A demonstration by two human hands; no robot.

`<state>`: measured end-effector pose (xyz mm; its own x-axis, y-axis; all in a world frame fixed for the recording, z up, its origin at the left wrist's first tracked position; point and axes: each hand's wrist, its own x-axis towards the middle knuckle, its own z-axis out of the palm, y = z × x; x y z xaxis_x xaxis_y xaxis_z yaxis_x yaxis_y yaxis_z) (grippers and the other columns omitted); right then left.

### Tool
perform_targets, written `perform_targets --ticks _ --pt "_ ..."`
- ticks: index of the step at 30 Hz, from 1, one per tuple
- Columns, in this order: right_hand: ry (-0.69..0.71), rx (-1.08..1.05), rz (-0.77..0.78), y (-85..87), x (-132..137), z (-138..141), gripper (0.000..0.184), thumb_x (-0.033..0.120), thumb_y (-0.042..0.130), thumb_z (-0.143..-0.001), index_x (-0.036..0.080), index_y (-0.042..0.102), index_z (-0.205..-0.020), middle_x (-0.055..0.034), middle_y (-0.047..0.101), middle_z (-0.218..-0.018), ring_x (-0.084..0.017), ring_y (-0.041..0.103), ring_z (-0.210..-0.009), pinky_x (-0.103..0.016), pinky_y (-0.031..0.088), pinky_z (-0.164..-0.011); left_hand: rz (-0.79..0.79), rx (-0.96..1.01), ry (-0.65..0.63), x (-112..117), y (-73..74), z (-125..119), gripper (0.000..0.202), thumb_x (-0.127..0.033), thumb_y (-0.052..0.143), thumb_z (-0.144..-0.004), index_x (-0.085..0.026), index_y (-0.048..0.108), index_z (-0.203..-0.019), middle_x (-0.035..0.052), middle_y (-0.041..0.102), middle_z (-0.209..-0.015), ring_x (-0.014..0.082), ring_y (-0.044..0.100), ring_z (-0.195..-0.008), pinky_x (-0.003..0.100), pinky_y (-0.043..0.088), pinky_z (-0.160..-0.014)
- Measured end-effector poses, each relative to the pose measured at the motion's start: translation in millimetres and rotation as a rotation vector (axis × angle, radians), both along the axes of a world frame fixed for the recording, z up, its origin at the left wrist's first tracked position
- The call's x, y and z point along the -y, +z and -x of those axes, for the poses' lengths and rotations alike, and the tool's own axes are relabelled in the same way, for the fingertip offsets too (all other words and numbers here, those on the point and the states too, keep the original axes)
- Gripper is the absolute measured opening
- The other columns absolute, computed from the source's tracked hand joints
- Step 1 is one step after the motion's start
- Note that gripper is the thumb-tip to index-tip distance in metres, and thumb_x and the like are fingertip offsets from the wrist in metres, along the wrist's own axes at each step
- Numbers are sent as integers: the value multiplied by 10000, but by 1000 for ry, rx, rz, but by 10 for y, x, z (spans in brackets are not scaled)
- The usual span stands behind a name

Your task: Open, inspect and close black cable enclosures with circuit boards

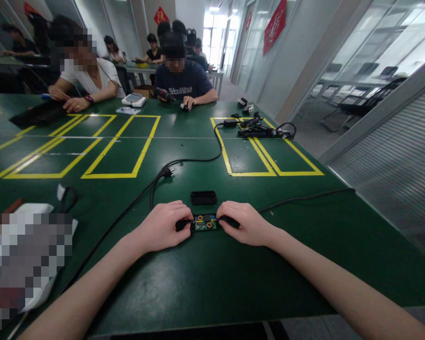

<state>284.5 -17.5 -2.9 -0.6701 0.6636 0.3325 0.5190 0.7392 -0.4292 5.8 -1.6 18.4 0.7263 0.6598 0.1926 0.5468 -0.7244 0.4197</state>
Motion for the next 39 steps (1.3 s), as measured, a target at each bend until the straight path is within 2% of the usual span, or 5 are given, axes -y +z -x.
perform_targets --ticks 17,31,36,39 --pt "-1 -31 -23 7 -12 8 112 163 539 -984 193 633 -931 -74 715 -911 -194 654 -820 -316 532 -741 -15 5 -40 0 14 -8 196 -174 549 -959 -187 686 -820 24 688 -788 166 613 -758 266 447 -696" --pt "17 -95 -20 -7 -33 22 137 152 573 -984 196 625 -864 -62 703 -877 -186 642 -822 -306 534 -727 106 92 26 16 -18 -45 192 -164 570 -929 -186 668 -766 17 644 -807 155 608 -760 244 467 -675" --pt "-15 -77 -90 -2 -30 -2 75 219 584 -1002 198 656 -1009 -65 710 -896 -196 647 -814 -321 533 -706 94 149 38 25 -16 -32 145 -194 593 -925 -198 724 -863 44 659 -1005 167 655 -849 277 533 -739" --pt "-121 -64 -98 4 -27 -14 183 282 579 -1018 198 648 -1165 -82 705 -947 -224 658 -854 -355 550 -738 22 170 21 13 -35 -17 151 -230 641 -920 -212 736 -1036 66 685 -1098 207 684 -982 337 573 -864"
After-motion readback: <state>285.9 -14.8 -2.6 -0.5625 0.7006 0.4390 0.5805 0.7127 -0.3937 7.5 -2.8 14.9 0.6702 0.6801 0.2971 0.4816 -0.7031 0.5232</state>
